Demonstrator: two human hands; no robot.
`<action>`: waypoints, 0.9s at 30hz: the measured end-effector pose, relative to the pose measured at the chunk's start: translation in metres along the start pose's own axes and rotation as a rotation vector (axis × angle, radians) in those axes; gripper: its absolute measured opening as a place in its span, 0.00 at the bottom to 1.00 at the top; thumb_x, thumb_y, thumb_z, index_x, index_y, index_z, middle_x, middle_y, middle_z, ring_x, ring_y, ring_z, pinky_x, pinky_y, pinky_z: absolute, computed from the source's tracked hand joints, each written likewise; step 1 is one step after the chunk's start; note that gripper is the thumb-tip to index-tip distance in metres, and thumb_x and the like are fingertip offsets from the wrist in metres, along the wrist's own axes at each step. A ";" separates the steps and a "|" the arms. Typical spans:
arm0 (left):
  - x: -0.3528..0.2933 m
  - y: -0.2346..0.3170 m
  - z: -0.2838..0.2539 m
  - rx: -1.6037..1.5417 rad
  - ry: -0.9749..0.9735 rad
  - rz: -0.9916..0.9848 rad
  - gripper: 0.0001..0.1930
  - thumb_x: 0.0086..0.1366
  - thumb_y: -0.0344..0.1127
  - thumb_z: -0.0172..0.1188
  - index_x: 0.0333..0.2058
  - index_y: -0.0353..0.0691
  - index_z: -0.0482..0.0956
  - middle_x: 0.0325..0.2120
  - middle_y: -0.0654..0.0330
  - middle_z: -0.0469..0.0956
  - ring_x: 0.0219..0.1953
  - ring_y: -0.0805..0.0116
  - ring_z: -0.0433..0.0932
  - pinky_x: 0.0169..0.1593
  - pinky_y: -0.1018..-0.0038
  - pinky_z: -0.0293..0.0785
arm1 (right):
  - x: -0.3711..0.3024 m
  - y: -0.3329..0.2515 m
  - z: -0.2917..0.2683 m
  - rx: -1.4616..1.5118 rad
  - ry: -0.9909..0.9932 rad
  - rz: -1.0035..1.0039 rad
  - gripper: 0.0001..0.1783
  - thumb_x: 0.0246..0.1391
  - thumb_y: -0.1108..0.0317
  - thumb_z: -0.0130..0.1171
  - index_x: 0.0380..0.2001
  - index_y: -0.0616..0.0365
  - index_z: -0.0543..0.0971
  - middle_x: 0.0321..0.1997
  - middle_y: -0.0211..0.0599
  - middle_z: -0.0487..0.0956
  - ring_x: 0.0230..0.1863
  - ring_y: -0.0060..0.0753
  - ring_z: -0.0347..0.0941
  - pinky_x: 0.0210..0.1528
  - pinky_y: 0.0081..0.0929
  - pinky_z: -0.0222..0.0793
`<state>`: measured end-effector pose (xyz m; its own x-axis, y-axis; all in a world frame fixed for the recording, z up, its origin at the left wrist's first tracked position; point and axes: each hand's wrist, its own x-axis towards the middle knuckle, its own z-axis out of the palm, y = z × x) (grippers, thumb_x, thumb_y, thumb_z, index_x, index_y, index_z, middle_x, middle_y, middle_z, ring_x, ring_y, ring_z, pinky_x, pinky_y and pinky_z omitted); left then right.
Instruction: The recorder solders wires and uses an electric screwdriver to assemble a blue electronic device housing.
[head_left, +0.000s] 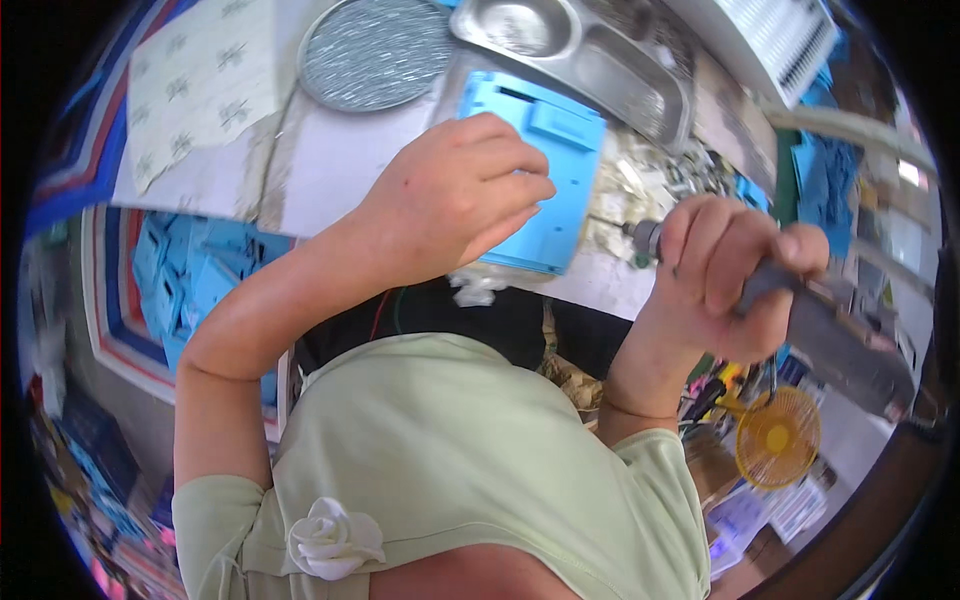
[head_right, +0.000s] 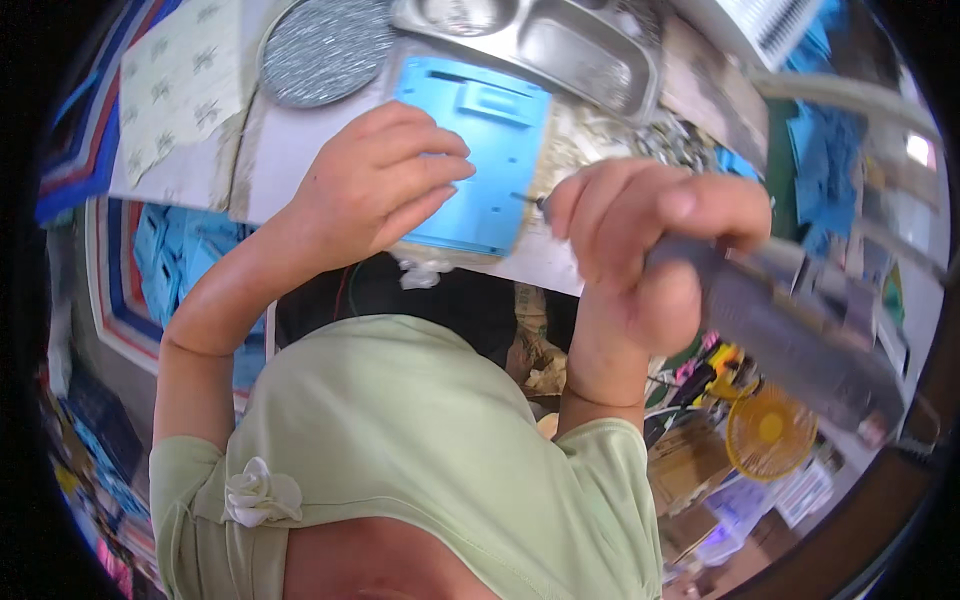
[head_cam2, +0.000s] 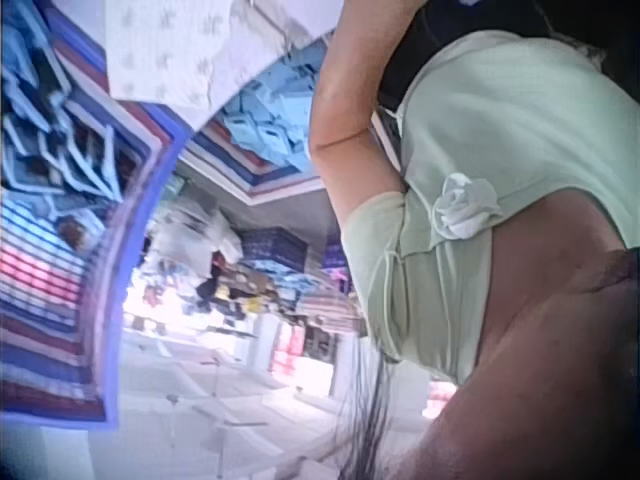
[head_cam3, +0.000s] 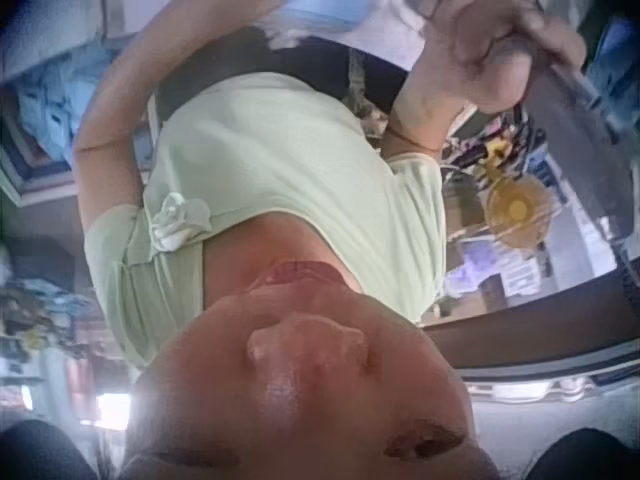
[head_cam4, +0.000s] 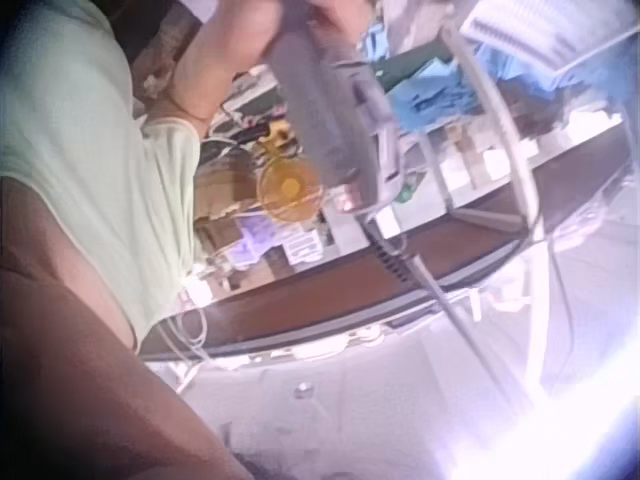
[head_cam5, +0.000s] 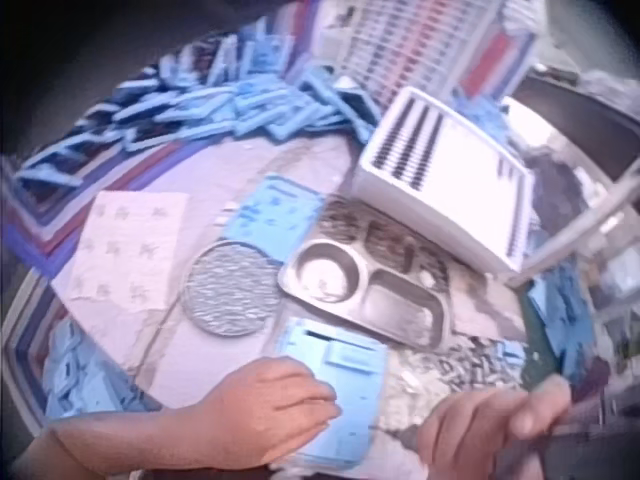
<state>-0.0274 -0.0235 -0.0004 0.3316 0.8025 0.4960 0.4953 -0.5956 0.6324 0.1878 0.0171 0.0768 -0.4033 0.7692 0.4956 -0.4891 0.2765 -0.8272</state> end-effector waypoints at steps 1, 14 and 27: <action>0.002 -0.003 0.010 0.039 -0.039 0.013 0.13 0.53 0.29 0.69 0.40 0.41 0.84 0.43 0.61 0.82 0.44 0.56 0.77 0.49 0.61 0.73 | -0.001 -0.007 -0.017 -0.038 0.032 -0.038 0.21 0.62 0.58 0.65 0.50 0.55 0.70 0.17 0.27 0.68 0.17 0.26 0.63 0.24 0.31 0.66; 0.013 0.004 0.017 0.187 -0.172 -0.010 0.16 0.52 0.28 0.69 0.42 0.42 0.85 0.46 0.61 0.82 0.44 0.56 0.76 0.49 0.63 0.73 | -0.006 0.046 -0.059 -0.276 0.146 -0.035 0.11 0.64 0.69 0.54 0.47 0.58 0.70 0.18 0.29 0.64 0.19 0.26 0.60 0.29 0.35 0.66; 0.048 -0.022 0.007 0.374 -0.039 -0.035 0.20 0.54 0.35 0.71 0.46 0.42 0.80 0.59 0.55 0.72 0.60 0.51 0.70 0.64 0.57 0.64 | -0.029 0.006 -0.025 -0.030 0.191 -0.002 0.18 0.59 0.64 0.64 0.43 0.60 0.67 0.25 0.37 0.74 0.24 0.29 0.71 0.29 0.32 0.72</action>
<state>-0.0168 0.0283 0.0052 0.3365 0.8270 0.4504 0.7633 -0.5197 0.3839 0.2163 0.0104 0.0510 -0.2472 0.8630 0.4406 -0.4655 0.2931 -0.8351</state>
